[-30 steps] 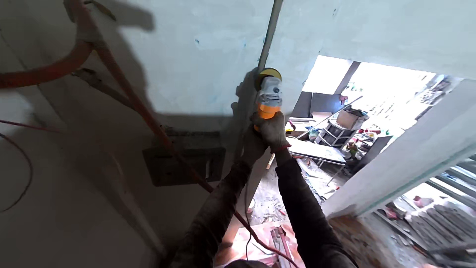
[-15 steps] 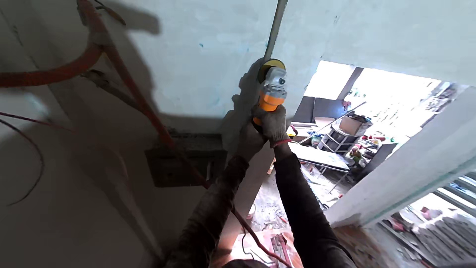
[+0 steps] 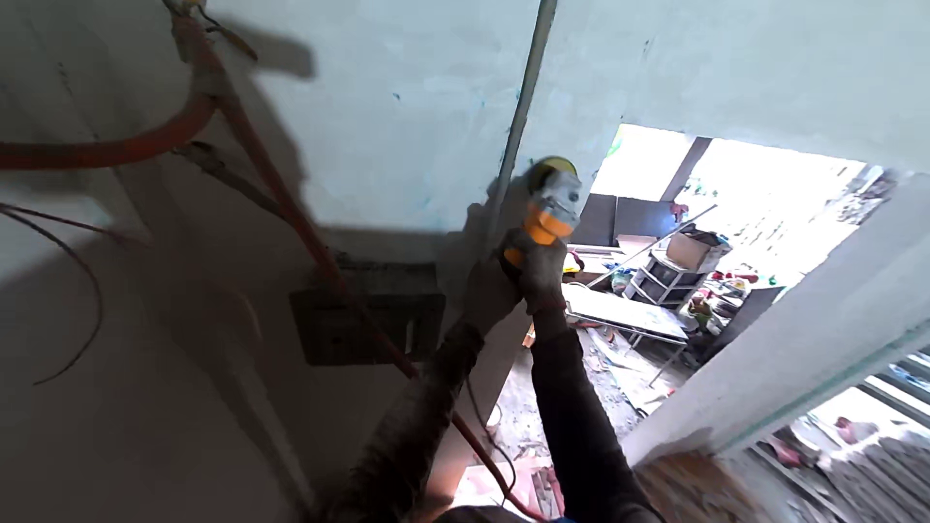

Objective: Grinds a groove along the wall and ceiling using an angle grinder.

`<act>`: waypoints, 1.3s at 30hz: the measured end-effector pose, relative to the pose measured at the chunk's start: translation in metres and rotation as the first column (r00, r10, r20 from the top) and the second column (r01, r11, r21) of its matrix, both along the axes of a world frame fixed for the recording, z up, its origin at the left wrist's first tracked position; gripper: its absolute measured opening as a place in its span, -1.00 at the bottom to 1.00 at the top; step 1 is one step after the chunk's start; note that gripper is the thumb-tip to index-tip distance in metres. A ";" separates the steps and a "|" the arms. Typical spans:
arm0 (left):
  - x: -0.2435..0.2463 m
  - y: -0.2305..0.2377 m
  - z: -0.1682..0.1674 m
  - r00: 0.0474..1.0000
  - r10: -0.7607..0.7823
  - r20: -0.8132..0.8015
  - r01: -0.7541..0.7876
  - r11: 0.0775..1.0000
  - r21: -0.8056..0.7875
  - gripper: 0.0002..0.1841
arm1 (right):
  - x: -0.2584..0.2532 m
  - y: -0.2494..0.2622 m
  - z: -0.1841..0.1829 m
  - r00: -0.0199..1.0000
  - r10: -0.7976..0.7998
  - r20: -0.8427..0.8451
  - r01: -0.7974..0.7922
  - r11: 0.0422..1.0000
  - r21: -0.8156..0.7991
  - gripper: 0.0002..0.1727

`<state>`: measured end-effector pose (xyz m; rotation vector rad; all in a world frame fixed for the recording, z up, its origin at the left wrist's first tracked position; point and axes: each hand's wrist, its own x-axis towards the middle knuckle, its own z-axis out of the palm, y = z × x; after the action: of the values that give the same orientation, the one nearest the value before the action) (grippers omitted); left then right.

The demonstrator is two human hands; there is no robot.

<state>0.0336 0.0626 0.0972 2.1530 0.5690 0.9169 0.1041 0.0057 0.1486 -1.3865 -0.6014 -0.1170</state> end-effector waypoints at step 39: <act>0.000 -0.004 0.178 0.958 0.022 0.286 0.007 0.995 -0.097 -0.58 | 0.002 0.018 0.189 0.951 0.156 0.269 -0.144 0.988 -0.064 -0.49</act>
<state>0.0339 0.0588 0.2750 1.8875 0.4665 1.1569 0.1057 0.0241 0.3380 -1.3720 -0.9426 -0.1761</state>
